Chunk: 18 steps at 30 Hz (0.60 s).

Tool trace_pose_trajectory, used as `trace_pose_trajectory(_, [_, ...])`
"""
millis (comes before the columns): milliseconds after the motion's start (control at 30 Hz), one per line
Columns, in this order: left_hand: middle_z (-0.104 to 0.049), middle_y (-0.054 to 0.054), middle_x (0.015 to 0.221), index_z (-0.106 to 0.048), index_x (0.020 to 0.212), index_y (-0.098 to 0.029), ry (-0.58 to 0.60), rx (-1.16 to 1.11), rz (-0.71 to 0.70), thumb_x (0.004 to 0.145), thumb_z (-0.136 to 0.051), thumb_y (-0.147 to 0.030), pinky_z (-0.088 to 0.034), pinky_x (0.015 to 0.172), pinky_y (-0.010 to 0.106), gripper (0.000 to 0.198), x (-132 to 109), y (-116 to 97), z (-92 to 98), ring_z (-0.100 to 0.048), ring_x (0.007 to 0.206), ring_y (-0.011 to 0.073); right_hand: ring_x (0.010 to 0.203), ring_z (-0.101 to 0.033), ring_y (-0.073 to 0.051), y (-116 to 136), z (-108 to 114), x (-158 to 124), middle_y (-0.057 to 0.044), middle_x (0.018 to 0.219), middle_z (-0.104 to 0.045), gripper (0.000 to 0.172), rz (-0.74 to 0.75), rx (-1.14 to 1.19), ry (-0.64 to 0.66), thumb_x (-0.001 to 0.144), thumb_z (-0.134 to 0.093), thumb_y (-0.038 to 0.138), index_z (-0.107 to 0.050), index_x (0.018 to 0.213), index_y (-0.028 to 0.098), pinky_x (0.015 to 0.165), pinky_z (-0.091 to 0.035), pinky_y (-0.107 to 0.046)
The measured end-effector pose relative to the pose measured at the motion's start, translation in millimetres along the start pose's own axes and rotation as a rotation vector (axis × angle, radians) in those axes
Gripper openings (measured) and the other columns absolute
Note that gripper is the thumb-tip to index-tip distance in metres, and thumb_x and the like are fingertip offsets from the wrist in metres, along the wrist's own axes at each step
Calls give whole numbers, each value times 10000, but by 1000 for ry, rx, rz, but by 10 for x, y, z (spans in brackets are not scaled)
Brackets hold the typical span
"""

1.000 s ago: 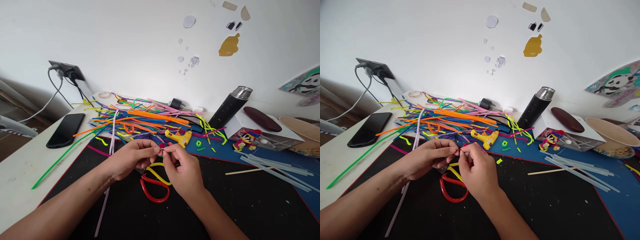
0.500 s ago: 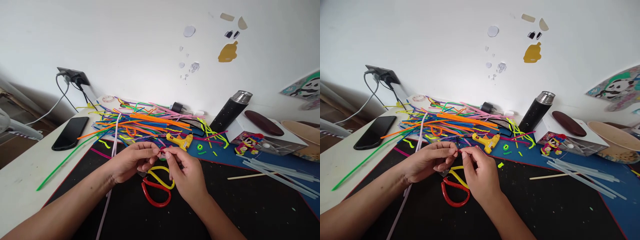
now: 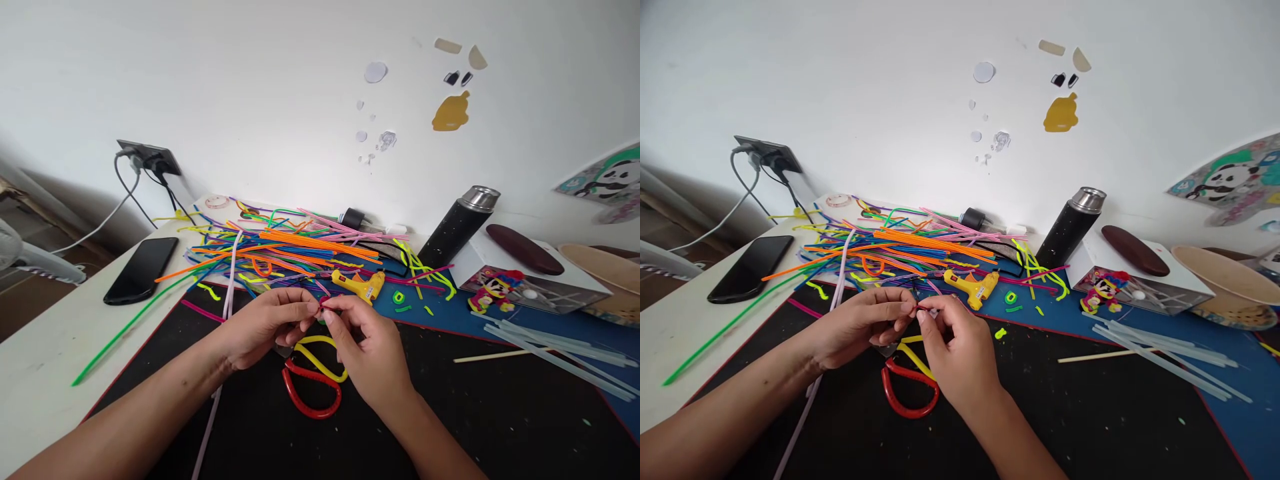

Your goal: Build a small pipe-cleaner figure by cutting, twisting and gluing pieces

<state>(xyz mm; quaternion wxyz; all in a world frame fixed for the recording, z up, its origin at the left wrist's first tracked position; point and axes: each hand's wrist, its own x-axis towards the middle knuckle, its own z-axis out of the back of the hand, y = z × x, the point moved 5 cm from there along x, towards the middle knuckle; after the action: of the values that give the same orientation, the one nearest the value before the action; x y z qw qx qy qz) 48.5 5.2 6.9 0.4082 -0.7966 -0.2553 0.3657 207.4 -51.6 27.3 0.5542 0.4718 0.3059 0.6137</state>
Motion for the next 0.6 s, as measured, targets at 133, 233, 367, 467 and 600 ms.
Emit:
trace_pose_trajectory(133, [-565, -24, 629, -692, 800, -137, 11, 23, 8, 765, -915, -456, -241, 477, 185, 391, -1, 14, 0, -374, 495, 43, 442, -564, -126, 10, 5, -6, 39, 583, -616, 177, 40, -47, -28, 1018, -616, 320, -744, 1008, 198, 442, -442, -231])
trace_pose_trajectory(233, [-567, -26, 650, -691, 835, -138, 11, 82, -32, 803, -882, -495, -246, 477, 187, 407, -8, -11, -14, -375, 504, 47, 452, -575, -125, 15, 22, -2, 39, 590, -629, 163, 46, -70, -53, 1017, -613, 312, -729, 976, 206, 455, -446, -229])
trace_pose_trajectory(367, [-601, -25, 743, -702, 948, -164, -19, 257, -222, 823, -879, -449, -374, 542, 200, 358, -41, -111, -63, -481, 598, 84, 472, -590, -126, 26, 32, 7, 29, 612, -659, 164, 62, -99, -69, 1018, -597, 298, -713, 948, 206, 458, -436, -226])
trace_pose_trajectory(467, [-658, 6, 856, -689, 942, -172, -74, 379, -361, 847, -851, -383, -479, 664, 241, 282, -86, -165, -97, -578, 730, 126, 470, -576, -120, 28, 28, 5, 41, 597, -631, 163, 71, -112, -75, 1015, -598, 292, -717, 948, 203, 458, -426, -222])
trace_pose_trajectory(600, [-682, 22, 869, -687, 918, -182, -156, 555, -455, 911, -753, -358, -495, 674, 259, 188, -138, -201, -124, -612, 763, 152, 480, -568, -116, 35, 22, 0, 50, 599, -609, 156, 90, -131, -77, 1009, -601, 282, -722, 951, 202, 473, -430, -217])
